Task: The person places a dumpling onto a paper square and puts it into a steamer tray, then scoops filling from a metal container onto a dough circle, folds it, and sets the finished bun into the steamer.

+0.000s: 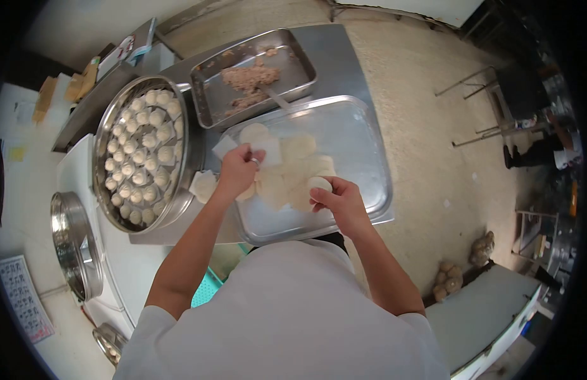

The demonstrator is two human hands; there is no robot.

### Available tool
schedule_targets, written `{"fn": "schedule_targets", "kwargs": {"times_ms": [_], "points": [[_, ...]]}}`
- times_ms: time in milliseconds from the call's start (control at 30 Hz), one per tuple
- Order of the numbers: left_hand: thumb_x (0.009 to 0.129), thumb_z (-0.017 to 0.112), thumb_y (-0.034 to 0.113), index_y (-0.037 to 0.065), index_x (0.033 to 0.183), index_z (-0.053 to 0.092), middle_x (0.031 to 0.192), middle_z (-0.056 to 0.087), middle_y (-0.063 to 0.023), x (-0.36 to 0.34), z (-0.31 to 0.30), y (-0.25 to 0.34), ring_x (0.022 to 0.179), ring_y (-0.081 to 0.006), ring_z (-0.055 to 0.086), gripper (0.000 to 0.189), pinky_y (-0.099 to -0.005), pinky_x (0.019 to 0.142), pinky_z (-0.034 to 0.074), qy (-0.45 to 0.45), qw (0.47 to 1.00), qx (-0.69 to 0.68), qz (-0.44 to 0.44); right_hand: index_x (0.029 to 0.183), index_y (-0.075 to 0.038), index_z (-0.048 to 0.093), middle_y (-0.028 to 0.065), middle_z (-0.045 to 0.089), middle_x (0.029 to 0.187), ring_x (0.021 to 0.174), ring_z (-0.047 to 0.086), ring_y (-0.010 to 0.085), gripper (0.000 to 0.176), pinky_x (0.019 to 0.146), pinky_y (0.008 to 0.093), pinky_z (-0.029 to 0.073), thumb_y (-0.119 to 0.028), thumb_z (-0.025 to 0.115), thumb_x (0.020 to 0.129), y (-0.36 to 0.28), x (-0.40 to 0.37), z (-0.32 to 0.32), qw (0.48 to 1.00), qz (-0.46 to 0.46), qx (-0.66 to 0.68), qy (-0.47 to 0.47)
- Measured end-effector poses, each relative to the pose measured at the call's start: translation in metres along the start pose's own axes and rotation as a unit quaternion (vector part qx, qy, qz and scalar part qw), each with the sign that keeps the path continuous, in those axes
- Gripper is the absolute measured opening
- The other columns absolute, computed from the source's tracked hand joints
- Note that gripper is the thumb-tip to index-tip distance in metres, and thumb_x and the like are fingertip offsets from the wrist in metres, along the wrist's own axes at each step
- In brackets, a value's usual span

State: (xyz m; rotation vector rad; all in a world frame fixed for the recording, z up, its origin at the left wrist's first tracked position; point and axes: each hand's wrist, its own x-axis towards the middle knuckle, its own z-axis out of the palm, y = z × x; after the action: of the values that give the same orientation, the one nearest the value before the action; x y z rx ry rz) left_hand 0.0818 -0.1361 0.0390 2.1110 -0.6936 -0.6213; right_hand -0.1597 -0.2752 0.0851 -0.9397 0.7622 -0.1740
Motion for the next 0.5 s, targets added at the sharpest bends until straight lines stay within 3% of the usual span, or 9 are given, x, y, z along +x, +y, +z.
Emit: {"fn": "schedule_targets", "kwargs": {"times_ms": [67, 167, 267, 367, 467, 500], "points": [[0.090, 0.069, 0.010, -0.002, 0.089, 0.064, 0.076, 0.068, -0.0185, -0.001, 0.042, 0.015, 0.070, -0.0384, 0.064, 0.013, -0.0426, 0.064, 0.049, -0.060, 0.994, -0.081, 0.039, 0.124, 0.010, 0.064, 0.0097, 0.071, 0.092, 0.081, 0.067, 0.0151, 0.040, 0.071, 0.0306, 0.058, -0.011, 0.075, 0.091, -0.003, 0.000, -0.017, 0.997, -0.043, -0.051, 0.050], [0.091, 0.076, 0.018, 0.001, 0.102, 0.065, 0.075, 0.068, -0.0142, 0.002, 0.083, 0.059, 0.066, -0.0232, 0.063, 0.024, -0.0360, 0.063, 0.050, -0.117, 0.987, -0.017, 0.105, 0.128, 0.011, 0.061, 0.0097, 0.070, 0.091, 0.077, 0.068, 0.0150, 0.044, 0.066, 0.0296, 0.058, -0.010, 0.075, 0.091, -0.014, -0.008, -0.046, 0.985, -0.079, -0.073, 0.138], [0.089, 0.073, 0.014, 0.003, 0.111, 0.061, 0.076, 0.069, -0.0167, 0.020, 0.132, 0.080, 0.072, -0.0400, 0.067, 0.026, -0.0479, 0.067, 0.053, -0.101, 0.978, 0.013, 0.182, 0.133, 0.010, 0.058, 0.0096, 0.069, 0.090, 0.075, 0.068, 0.0152, 0.048, 0.064, 0.0290, 0.059, -0.007, 0.075, 0.091, -0.023, -0.016, -0.073, 0.980, -0.076, -0.067, 0.170], [0.087, 0.073, 0.011, 0.008, 0.114, 0.062, 0.083, 0.069, -0.0138, 0.042, 0.166, 0.083, 0.085, -0.0389, 0.067, 0.029, -0.0484, 0.075, 0.054, -0.102, 0.964, 0.127, 0.211, 0.134, 0.010, 0.057, 0.0088, 0.068, 0.090, 0.075, 0.068, 0.0148, 0.049, 0.064, 0.0286, 0.059, -0.007, 0.074, 0.091, -0.026, -0.025, -0.091, 0.977, -0.081, -0.061, 0.190], [0.083, 0.071, 0.007, 0.009, 0.105, 0.066, 0.091, 0.066, -0.0083, 0.052, 0.179, 0.072, 0.097, -0.0321, 0.064, 0.023, -0.0450, 0.079, 0.054, -0.025, 0.931, 0.124, 0.341, 0.134, 0.010, 0.057, 0.0089, 0.068, 0.091, 0.074, 0.067, 0.0142, 0.050, 0.064, 0.0278, 0.058, -0.006, 0.075, 0.091, -0.027, -0.026, -0.101, 0.976, -0.085, -0.073, 0.188], [0.081, 0.071, 0.006, 0.009, 0.101, 0.067, 0.092, 0.065, -0.0073, 0.055, 0.178, 0.070, 0.099, -0.0307, 0.063, 0.021, -0.0440, 0.080, 0.053, -0.055, 0.927, 0.135, 0.346, 0.134, 0.010, 0.057, 0.0090, 0.068, 0.091, 0.074, 0.067, 0.0140, 0.050, 0.064, 0.0275, 0.058, -0.006, 0.075, 0.090, -0.027, -0.024, -0.104, 0.976, -0.085, -0.078, 0.185]]}}
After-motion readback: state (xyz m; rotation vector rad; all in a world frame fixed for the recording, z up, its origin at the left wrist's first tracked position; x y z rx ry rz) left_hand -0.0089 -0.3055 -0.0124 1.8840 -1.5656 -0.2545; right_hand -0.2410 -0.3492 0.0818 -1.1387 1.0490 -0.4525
